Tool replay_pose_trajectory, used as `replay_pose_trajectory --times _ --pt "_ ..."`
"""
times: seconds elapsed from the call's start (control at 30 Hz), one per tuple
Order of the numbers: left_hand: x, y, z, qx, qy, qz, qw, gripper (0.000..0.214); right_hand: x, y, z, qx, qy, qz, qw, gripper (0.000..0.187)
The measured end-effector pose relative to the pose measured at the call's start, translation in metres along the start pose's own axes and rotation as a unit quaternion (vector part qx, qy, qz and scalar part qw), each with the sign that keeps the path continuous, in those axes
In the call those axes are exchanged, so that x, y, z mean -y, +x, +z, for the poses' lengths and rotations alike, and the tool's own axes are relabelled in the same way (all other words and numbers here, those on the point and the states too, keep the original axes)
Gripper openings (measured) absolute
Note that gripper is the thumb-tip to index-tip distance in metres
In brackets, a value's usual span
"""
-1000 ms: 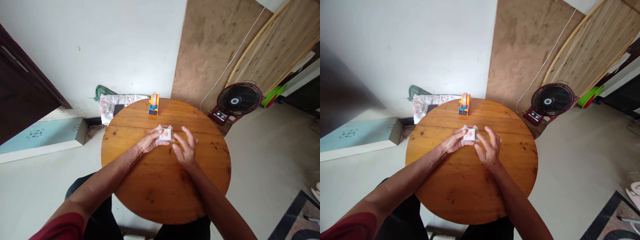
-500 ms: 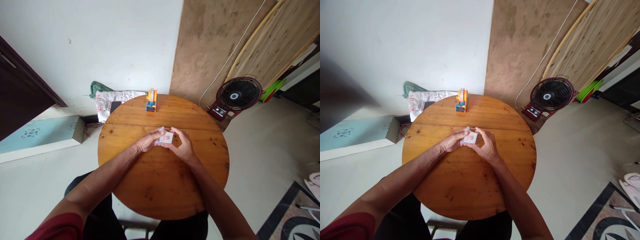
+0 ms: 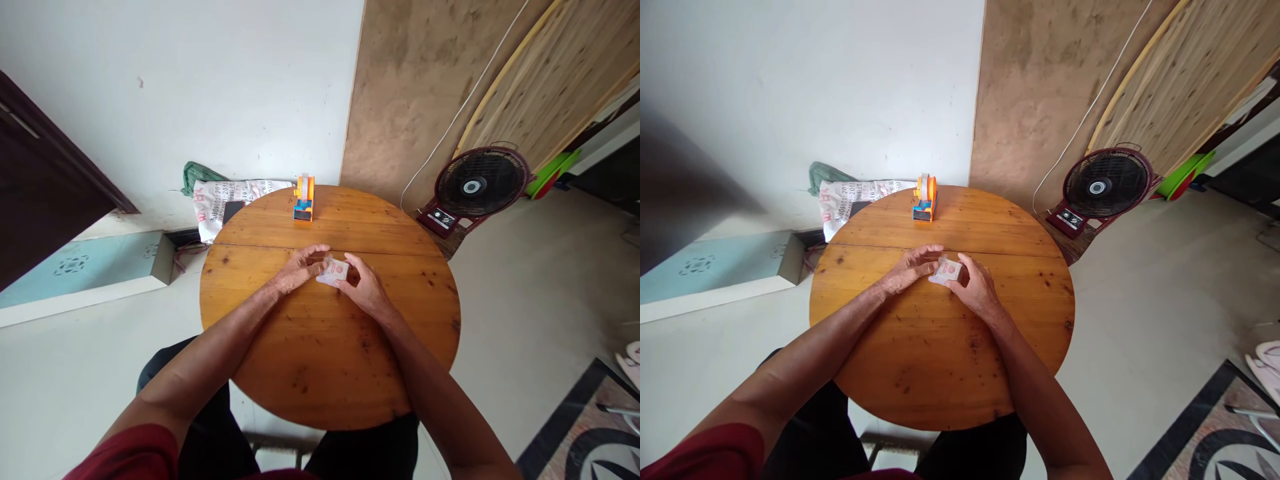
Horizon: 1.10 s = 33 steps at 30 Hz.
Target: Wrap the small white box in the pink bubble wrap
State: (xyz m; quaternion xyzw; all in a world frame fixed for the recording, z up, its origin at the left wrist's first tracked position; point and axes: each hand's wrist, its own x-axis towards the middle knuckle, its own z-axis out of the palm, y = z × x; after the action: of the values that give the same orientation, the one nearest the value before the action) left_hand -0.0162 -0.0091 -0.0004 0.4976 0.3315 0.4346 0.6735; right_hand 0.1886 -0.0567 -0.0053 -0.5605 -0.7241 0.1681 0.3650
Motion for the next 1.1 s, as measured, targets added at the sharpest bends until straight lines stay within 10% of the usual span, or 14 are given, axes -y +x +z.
replay_pose_trajectory --times 0.67,1.1 --pt "0.004 0.011 -0.004 0.087 0.033 -0.012 0.996 0.067 0.007 0.004 0.006 -0.012 0.008 -0.025 1.0 0.056" --pt "-0.002 0.0 -0.004 0.102 0.147 0.087 0.98 0.036 0.002 0.002 -0.003 -0.038 0.024 -0.057 0.997 0.068"
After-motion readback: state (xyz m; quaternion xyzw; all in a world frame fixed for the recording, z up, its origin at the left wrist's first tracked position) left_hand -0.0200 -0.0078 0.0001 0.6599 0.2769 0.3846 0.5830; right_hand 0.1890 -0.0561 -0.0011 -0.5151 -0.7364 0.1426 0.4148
